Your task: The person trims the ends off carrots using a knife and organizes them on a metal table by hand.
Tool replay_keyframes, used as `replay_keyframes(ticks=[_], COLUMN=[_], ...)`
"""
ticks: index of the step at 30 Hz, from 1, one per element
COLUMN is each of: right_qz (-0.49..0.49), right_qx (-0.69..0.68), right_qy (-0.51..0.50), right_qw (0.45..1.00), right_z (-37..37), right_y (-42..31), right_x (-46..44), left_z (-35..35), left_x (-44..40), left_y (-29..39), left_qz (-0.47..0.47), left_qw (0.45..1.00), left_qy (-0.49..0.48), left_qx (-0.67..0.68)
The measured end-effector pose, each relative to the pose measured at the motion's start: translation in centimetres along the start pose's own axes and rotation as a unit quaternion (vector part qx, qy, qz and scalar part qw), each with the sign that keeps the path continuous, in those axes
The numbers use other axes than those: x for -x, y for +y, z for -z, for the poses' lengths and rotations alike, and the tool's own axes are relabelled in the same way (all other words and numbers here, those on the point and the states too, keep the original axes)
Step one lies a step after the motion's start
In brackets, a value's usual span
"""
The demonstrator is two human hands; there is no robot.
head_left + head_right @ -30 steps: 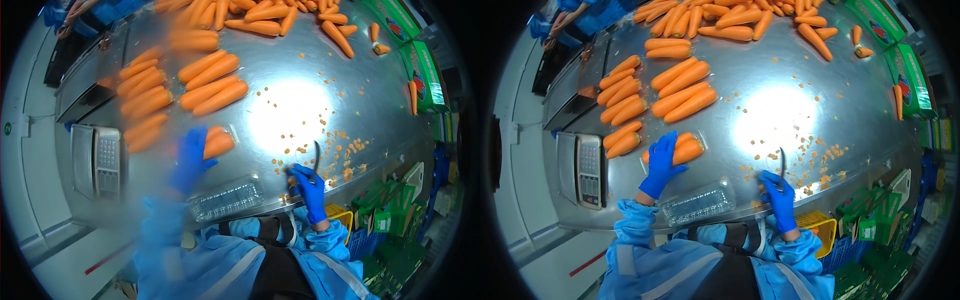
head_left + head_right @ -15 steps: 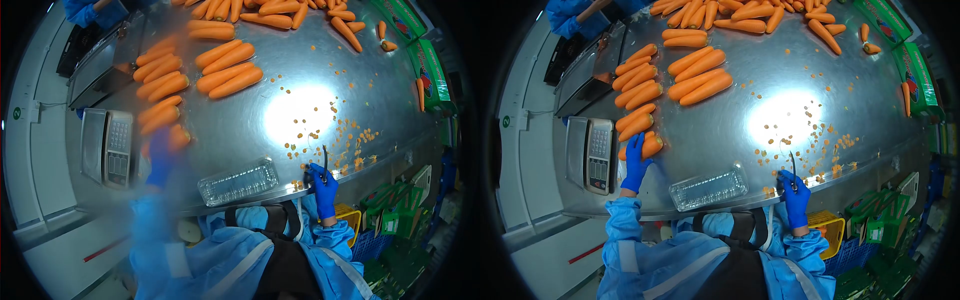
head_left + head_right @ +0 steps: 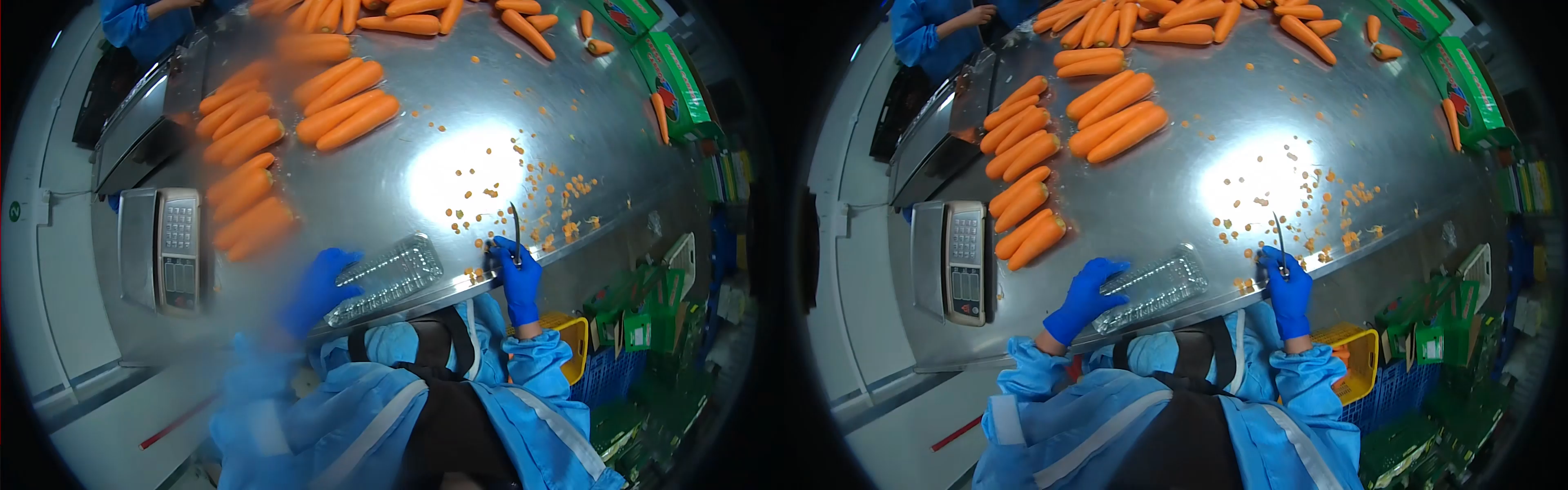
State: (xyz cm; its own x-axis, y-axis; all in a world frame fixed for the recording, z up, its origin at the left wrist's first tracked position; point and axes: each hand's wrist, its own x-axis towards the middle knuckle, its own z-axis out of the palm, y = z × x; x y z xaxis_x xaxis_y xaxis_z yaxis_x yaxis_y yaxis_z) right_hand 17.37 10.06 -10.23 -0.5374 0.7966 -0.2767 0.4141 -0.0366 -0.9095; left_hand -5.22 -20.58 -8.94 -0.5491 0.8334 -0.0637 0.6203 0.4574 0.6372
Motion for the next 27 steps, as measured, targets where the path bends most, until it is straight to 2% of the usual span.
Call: replay_keyframes(ticks=[3,6,9,11,13,15,19,23,27], right_qz=[-0.012,-0.010,-0.013,-0.012,-0.022,-0.011,-0.018,-0.008,0.003], right_qx=[-0.010,-0.056,-0.062,-0.081,-0.086,-0.097,-0.098,-0.103,-0.108], right_qy=[0.005,0.007,0.007,0.001,0.001,0.001,0.002,-0.002,-0.006], right_qw=[1.000,0.998,0.998,0.997,0.996,0.995,0.995,0.995,0.994], right_z=[0.0,0.0,0.0,0.1,0.1,0.1,0.1,0.1,0.1], right_y=[-0.3,-0.4,0.1,0.7,0.4,1.0,0.8,0.6,1.1], right_x=[-0.1,-0.1,-0.3,-0.5,-0.4,-0.5,-0.5,-0.4,-0.7], left_z=[-1.2,-0.8,-1.1,-1.2,-1.3,-1.2,-0.9,-1.5,-1.2], left_x=[-0.9,-0.5,-0.1,0.1,0.2,0.3,0.4,0.7,0.8], left_y=[0.0,0.5,0.8,0.5,0.5,1.1,3.1,1.6,1.5], left_qz=[0.112,0.141,0.095,0.109,0.104,0.078,0.065,0.026,0.041], left_qw=[0.969,0.957,0.975,0.965,0.969,0.984,0.981,0.985,0.991], left_qy=[0.025,0.043,0.077,0.085,0.096,0.109,0.163,0.157,0.125], left_qx=[0.221,0.251,0.186,0.225,0.203,0.120,0.087,0.069,0.009])
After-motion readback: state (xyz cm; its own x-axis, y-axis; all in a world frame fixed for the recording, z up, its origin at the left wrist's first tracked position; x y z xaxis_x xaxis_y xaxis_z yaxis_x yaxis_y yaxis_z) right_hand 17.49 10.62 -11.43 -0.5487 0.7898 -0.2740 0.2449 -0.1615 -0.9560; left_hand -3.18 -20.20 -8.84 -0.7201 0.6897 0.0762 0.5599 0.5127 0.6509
